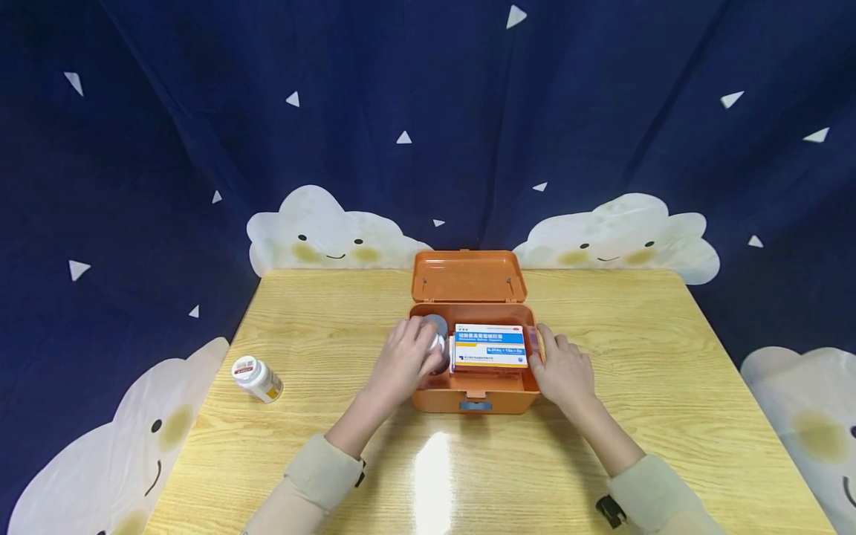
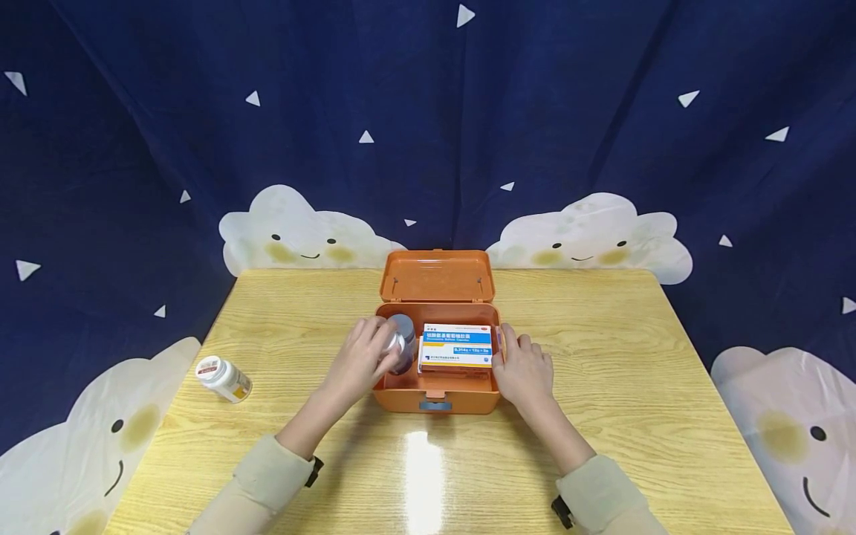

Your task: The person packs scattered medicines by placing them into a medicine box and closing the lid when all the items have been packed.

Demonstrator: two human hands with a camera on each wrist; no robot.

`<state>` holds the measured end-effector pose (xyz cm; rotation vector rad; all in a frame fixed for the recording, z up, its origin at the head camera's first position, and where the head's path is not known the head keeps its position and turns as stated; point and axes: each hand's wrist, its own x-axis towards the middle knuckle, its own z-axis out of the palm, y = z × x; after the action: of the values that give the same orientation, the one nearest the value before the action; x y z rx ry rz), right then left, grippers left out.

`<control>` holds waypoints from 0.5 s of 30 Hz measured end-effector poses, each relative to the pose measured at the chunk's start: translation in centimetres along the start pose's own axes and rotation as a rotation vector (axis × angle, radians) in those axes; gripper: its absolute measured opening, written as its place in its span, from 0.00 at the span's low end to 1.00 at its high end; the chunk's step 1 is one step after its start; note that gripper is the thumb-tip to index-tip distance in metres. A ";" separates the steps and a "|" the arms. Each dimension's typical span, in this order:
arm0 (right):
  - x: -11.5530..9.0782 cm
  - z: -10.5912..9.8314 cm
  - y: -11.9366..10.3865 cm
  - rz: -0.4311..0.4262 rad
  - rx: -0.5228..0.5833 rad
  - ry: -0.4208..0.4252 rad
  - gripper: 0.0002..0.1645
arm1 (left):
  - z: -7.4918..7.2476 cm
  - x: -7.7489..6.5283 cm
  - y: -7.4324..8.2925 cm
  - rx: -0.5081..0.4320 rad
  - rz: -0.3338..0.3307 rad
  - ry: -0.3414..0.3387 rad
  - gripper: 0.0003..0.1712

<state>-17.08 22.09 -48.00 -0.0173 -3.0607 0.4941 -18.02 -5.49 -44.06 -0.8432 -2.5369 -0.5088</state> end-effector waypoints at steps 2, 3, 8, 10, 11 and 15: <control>0.0 0.0 0.0 -0.001 0.000 0.001 0.32 | 0.2 -0.1 0.0 0.004 0.006 -0.007 0.12; 0.0 0.1 0.0 -0.002 0.001 0.002 0.32 | 0.3 -0.1 -0.1 0.006 0.007 -0.014 0.11; 0.0 0.1 0.0 0.000 0.006 0.001 0.32 | 0.8 -0.2 -0.3 0.018 0.017 -0.062 0.12; 0.0 0.1 0.0 0.003 0.008 -0.002 0.32 | 1.0 -0.2 -0.3 0.025 0.023 -0.085 0.13; 0.0 0.0 0.0 0.004 0.008 -0.004 0.32 | 1.1 -0.2 -0.4 0.030 0.026 -0.097 0.13; 0.0 0.0 0.0 0.006 0.011 -0.004 0.32 | 1.4 -0.3 -0.5 0.055 0.048 -0.136 0.14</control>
<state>-17.06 22.09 -48.02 -0.0250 -3.0628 0.5115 -18.44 -5.41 -45.48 -0.9456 -2.6330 -0.3766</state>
